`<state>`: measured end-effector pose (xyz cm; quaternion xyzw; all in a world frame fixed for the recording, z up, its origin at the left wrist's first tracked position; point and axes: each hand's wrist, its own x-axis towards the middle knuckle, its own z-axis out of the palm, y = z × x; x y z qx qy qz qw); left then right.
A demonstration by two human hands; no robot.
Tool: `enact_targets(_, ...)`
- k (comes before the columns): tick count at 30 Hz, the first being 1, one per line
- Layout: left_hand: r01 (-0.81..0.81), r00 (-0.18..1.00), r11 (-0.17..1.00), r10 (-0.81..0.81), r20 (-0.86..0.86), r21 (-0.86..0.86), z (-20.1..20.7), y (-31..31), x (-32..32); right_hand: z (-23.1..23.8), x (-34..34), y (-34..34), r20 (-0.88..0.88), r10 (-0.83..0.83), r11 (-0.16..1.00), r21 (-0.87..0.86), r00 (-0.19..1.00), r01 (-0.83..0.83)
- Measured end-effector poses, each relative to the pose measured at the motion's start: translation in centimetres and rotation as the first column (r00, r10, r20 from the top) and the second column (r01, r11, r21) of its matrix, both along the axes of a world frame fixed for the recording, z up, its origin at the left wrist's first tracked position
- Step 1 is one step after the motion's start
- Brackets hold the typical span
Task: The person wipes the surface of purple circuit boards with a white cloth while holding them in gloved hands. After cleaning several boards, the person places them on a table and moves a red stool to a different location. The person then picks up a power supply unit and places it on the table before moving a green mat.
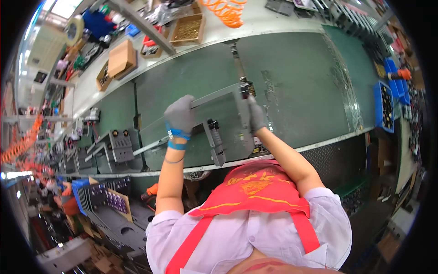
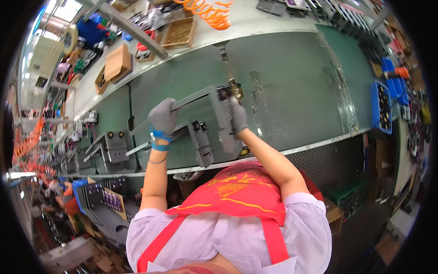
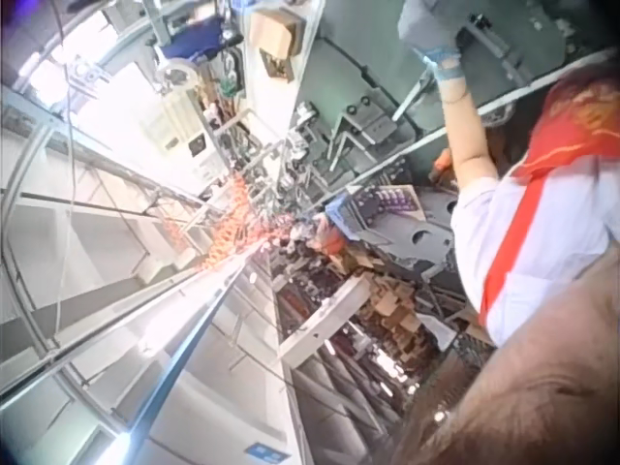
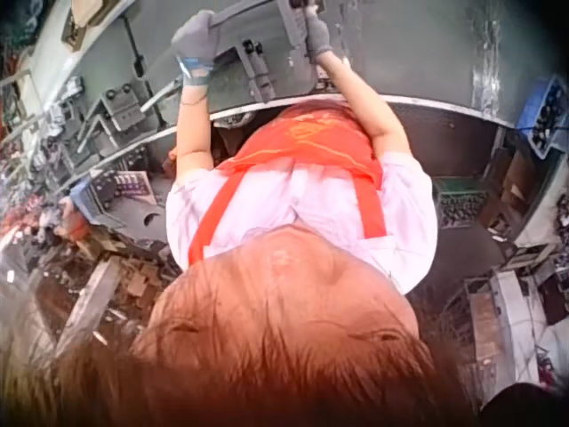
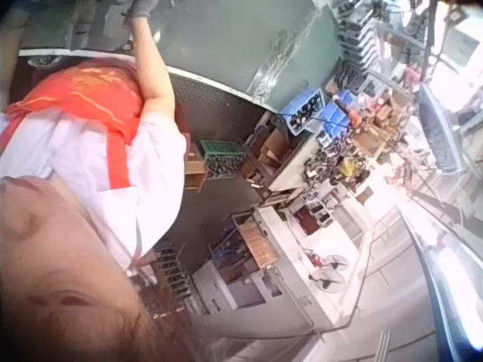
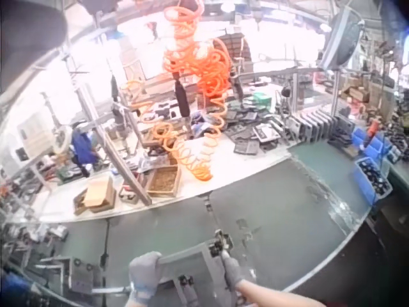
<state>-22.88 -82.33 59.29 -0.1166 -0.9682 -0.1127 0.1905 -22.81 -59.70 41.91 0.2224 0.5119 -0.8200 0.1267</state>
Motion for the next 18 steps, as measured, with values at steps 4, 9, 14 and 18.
enact_targets(4,0.034,0.995,0.999,-0.033,0.094,-0.005,-2.6,-4.9,-0.6,0.2,-0.1,-1.3,0.088,0.447,0.733,0.535,0.89,-0.42)
enact_targets(9,0.119,0.969,0.988,-0.093,0.229,-0.102,-8.7,-11.9,-0.4,0.8,-0.1,3.0,0.068,0.745,0.445,0.69,0.663,-0.57)
enact_targets(14,-0.234,0.79,0.969,0.234,0.567,-0.074,-8.1,-9.3,-1.3,-0.5,-0.8,14.9,0.111,0.774,0.364,0.728,0.623,-0.581)
enact_targets(18,-0.273,0.483,0.94,0.318,0.816,-0.205,-6.4,-8.8,-3.8,-0.6,-2.8,27.9,0.229,0.726,0.295,0.748,0.648,-0.595)
